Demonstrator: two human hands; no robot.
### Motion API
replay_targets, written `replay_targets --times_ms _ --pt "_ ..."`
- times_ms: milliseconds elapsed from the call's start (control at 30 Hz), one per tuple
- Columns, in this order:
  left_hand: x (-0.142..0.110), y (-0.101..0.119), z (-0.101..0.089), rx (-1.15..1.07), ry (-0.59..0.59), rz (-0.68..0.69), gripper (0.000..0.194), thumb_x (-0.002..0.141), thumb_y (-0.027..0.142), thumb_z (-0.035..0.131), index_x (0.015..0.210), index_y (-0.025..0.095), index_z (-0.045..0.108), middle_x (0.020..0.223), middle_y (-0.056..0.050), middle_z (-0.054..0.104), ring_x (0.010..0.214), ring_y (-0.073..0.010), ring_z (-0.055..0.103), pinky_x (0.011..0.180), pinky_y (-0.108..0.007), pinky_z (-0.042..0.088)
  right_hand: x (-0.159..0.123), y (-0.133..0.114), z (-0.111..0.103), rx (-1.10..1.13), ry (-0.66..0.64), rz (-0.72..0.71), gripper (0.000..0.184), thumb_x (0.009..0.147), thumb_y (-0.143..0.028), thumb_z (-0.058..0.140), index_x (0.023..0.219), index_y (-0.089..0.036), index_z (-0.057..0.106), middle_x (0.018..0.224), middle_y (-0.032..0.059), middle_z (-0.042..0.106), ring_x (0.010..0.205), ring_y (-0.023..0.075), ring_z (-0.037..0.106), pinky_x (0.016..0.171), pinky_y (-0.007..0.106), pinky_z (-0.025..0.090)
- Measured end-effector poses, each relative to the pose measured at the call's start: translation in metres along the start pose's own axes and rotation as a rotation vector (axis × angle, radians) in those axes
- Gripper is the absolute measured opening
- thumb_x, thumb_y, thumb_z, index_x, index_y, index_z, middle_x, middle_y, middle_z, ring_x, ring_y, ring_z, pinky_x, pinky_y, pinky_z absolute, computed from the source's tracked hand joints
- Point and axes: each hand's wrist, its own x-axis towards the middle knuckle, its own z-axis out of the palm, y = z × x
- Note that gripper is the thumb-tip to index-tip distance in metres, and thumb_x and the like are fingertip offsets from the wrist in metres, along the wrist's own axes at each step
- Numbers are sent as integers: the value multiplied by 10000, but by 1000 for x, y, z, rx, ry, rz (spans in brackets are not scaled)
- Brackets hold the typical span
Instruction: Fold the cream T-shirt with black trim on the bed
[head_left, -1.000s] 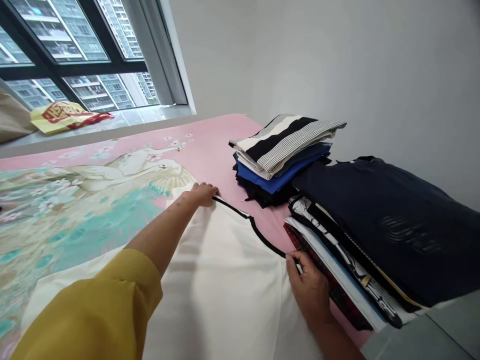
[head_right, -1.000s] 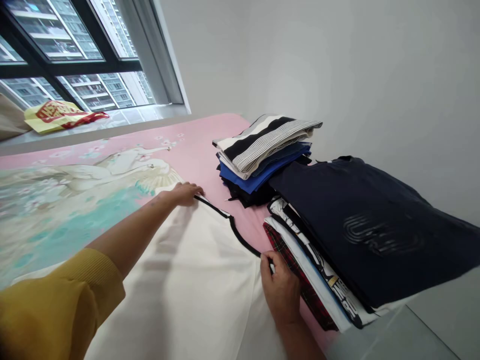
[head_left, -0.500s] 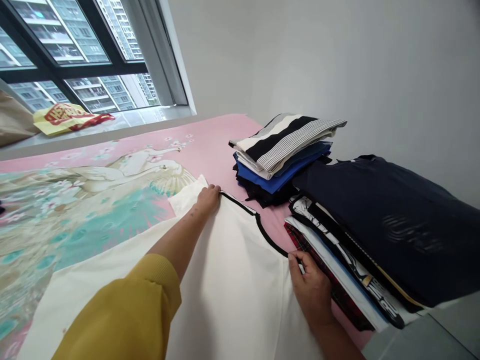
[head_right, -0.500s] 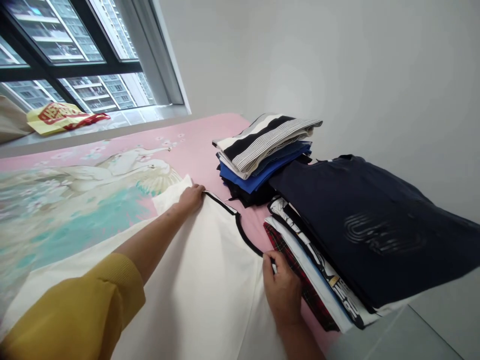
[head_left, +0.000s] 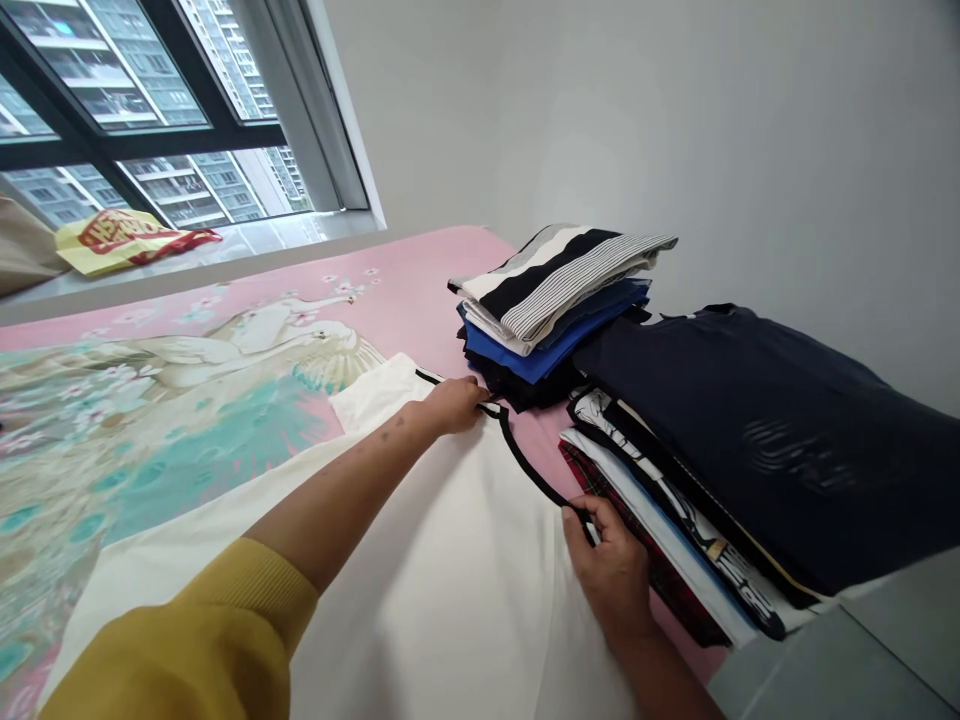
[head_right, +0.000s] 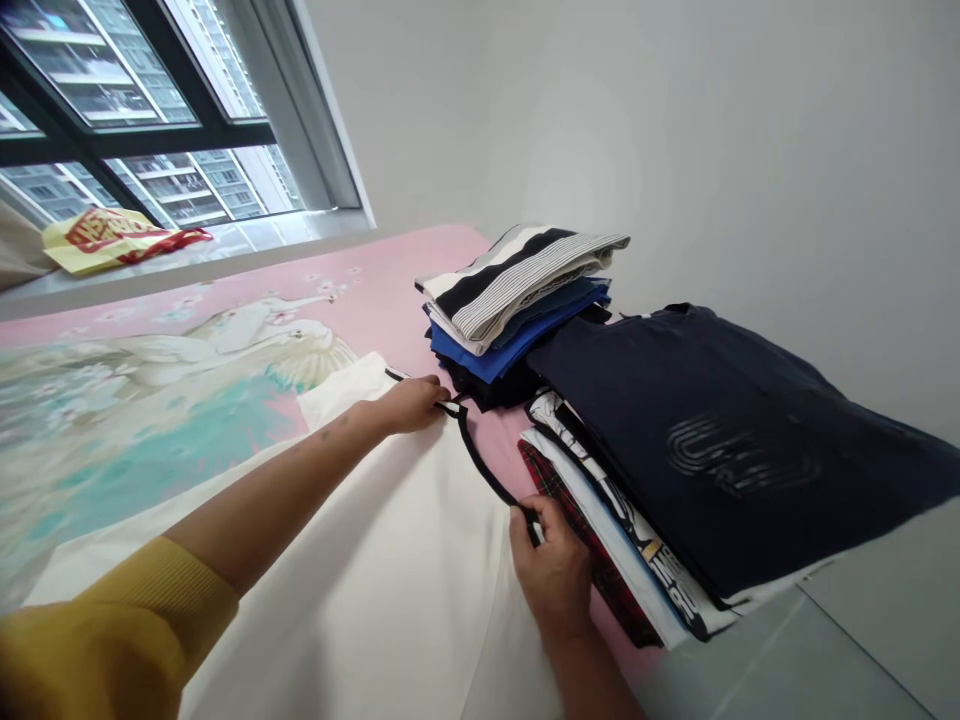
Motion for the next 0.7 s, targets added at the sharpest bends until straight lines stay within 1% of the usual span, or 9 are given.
replay_targets --times_ms 67,133,233,300,367,467,567,633,700 --pt "-6 -3 13 -35 161 5 321 830 193 426 1123 209 557 1107 -81 551 897 -189 596 761 -306 478 -1 2 1 37 14 28 279 809 -446 531 882 -196 631 761 12 666 644 137 599 634 235 442" --pt "-9 -3 34 -93 313 -2 266 857 211 415 1088 200 547 1094 -77 548 897 -178 590 752 -297 483 -1 4 2 75 38 45 276 809 -438 527 879 -191 625 789 22 666 691 142 603 674 237 451" --pt "-8 2 63 -154 420 -82 240 885 257 409 1083 209 537 1120 -74 550 954 -184 578 793 -308 486 -2 7 3 112 48 59 278 801 -436 527 883 -186 617 823 36 667 751 154 608 721 246 457" --pt "-9 9 71 -212 474 -160 296 880 275 428 1161 216 498 1240 -84 500 967 -185 581 794 -319 495 -2 8 3 105 35 76 282 789 -442 529 889 -192 617 827 35 667 761 162 610 738 256 458" --pt "-17 16 70 -291 535 -186 396 857 281 472 1244 202 441 1356 -113 406 1029 -200 566 818 -330 498 -3 9 3 91 19 98 293 776 -451 528 900 -201 617 850 36 672 791 176 618 756 272 456" --pt "-50 22 65 -342 628 -81 390 867 278 461 1242 173 440 1337 -135 416 1181 -214 468 957 -347 432 -3 7 1 71 -6 129 317 754 -476 521 900 -212 618 872 39 677 838 202 625 760 292 451" --pt "-101 12 71 -316 660 -54 233 888 259 413 1074 183 530 1118 -100 545 1082 -183 501 960 -340 405 -2 3 -1 51 -46 160 333 741 -499 507 890 -224 618 855 34 680 833 214 628 720 296 448" --pt "-133 -8 77 -281 644 -144 195 886 272 399 950 182 560 986 -85 572 960 -179 530 898 -338 421 -1 2 -3 44 -67 168 334 737 -505 500 889 -231 617 861 28 681 837 216 627 705 293 444" --pt "-153 -38 78 -226 617 -333 231 885 303 379 891 180 574 946 -89 582 922 -191 531 882 -350 408 -1 1 -3 33 -79 169 332 733 -507 502 888 -238 617 873 22 681 852 217 625 707 292 439"
